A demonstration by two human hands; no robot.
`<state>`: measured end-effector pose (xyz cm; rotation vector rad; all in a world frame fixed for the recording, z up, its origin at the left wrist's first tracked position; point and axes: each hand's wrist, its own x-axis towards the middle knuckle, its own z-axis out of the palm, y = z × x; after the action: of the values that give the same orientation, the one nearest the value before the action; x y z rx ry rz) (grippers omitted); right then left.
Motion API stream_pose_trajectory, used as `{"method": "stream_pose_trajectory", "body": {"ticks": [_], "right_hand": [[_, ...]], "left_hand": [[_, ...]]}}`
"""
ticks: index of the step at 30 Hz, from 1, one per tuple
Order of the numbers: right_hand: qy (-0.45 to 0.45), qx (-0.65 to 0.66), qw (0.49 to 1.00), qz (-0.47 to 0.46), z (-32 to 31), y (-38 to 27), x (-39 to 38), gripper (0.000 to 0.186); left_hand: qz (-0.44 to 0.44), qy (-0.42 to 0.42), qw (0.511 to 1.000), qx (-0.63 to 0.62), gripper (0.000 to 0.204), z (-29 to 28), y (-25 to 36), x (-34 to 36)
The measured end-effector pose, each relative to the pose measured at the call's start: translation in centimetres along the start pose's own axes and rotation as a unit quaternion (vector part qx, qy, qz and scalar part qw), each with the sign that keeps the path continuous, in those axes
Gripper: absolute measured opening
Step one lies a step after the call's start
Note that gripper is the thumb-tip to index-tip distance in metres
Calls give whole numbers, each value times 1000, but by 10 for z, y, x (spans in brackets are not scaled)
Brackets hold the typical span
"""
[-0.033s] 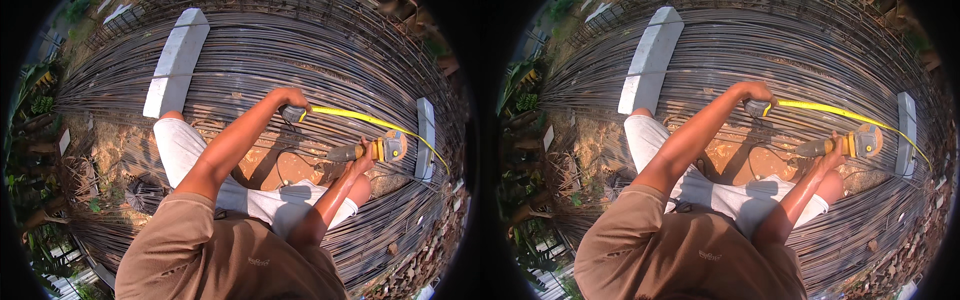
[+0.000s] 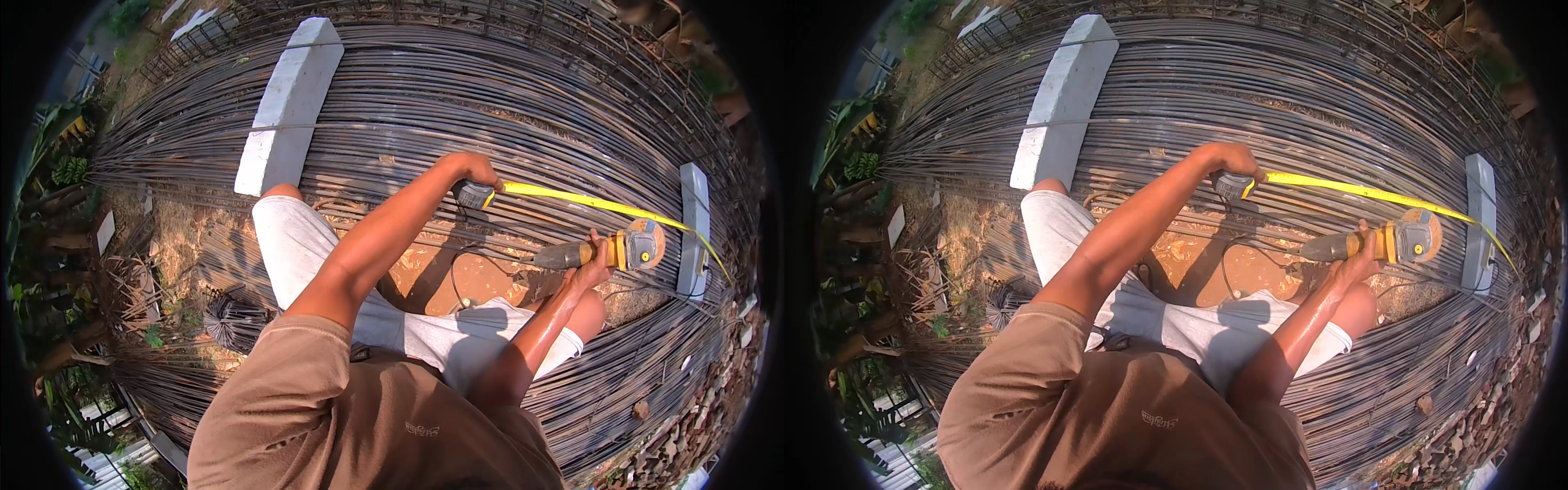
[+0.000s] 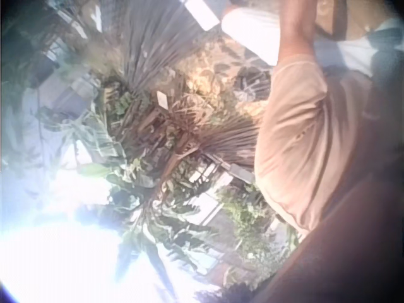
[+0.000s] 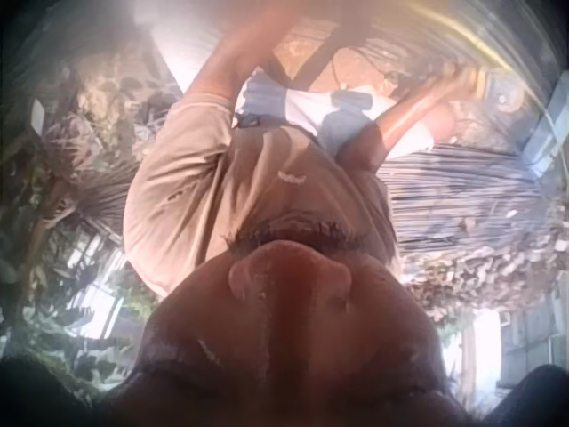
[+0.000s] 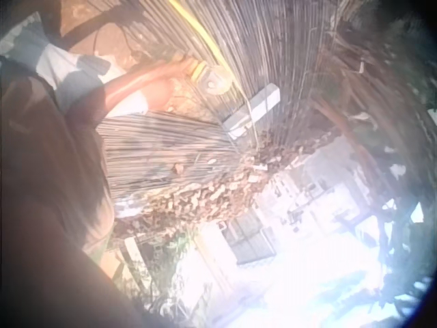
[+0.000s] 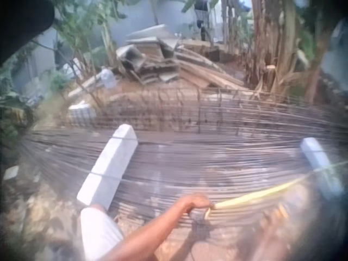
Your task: The person measures a bundle of steel rods with a tape measure, then uses an angle grinder to cut the rods. The person handles the power cord and plugs the grinder into a power strip before cutting.
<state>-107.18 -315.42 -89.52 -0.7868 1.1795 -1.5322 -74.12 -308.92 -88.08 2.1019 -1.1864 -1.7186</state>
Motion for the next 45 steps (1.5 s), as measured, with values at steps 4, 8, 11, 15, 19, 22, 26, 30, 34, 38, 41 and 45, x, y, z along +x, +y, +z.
{"method": "stream_pose_trajectory", "body": {"ticks": [4, 8, 11, 15, 19, 22, 26, 30, 34, 38, 41, 45], "right_hand": [[35, -12, 999, -6, -26, -8, 9, 39], [22, 21, 999, 23, -10, 2, 2, 33], [33, 0, 999, 36, -31, 1, 15, 39], [5, 10, 999, 46, -22, 9, 13, 43], [-11, 32, 998, 47, -22, 14, 13, 36], [-30, 3, 998, 51, -20, 19, 14, 35], [-31, 16, 998, 43, -27, 18, 16, 37], [-43, -1, 998, 52, -9, 20, 3, 43], [-54, -21, 996, 63, -3, 15, -5, 44], [-82, -25, 994, 67, 3, 21, -8, 40], [-130, 0, 987, 90, 4, 29, -8, 42], [-185, 36, 972, 140, 25, 27, -31, 47]], "left_hand": [[95, -77, 988, -97, 40, 15, 22, -4], [60, -70, 994, -60, 46, 7, -48, 14], [68, -82, 990, -96, 44, 17, -56, 2], [99, -32, 993, -54, 37, 20, -103, 0], [66, -56, 990, -112, 37, 26, -121, 3], [77, -30, 991, -105, 38, 33, -137, 7], [74, -45, 990, -115, 38, 40, -138, 12], [105, -18, 985, -136, 38, 49, -179, 22], [45, 42, 993, -96, 41, 61, -201, 19], [24, 90, 987, -132, 55, 60, -219, 13], [71, 88, 977, -183, 63, 60, -219, 11], [39, 115, 986, -112, 70, 64, -232, 14]]}}
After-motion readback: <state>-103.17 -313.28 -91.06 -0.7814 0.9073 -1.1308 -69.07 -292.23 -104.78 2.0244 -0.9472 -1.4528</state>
